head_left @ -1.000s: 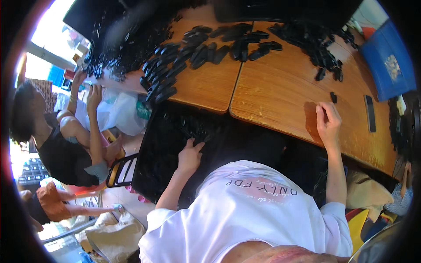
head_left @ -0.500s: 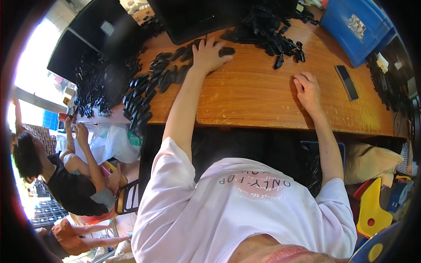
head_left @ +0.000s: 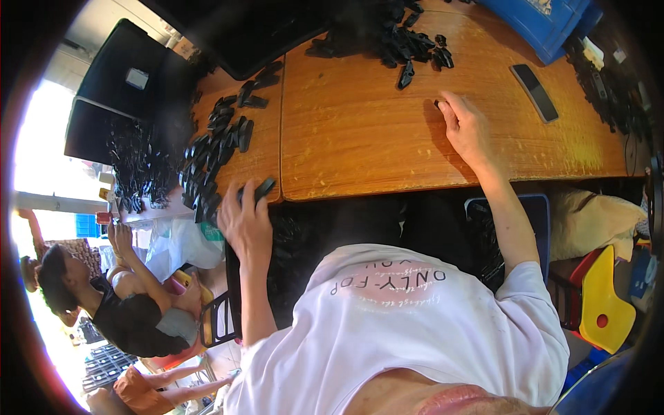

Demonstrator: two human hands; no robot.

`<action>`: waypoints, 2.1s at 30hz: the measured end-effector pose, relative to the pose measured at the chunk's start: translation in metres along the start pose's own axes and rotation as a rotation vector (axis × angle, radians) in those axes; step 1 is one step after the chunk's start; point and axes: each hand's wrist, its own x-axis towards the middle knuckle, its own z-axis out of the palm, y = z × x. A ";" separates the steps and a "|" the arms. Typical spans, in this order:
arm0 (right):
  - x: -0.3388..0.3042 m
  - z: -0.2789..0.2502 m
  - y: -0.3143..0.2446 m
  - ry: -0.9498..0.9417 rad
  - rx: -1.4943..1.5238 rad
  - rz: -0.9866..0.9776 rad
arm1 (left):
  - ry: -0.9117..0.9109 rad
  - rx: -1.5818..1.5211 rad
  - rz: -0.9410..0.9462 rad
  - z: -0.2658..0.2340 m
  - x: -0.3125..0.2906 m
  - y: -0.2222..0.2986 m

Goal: The person repeatedly assembles plastic components together by hand and sets them on the table.

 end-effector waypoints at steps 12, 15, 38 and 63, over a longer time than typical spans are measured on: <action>0.004 0.001 0.006 -0.163 -0.197 0.286 | 0.015 -0.797 0.501 0.050 0.180 0.214; 0.004 0.001 0.008 0.012 -0.051 0.135 | -0.134 -0.794 0.477 0.096 0.210 0.227; 0.020 0.010 -0.012 -0.347 0.203 -0.314 | -0.413 -1.084 0.313 0.077 0.150 0.161; 0.045 0.030 0.043 -0.279 -0.302 -0.111 | -0.031 -0.299 0.305 0.156 0.269 0.111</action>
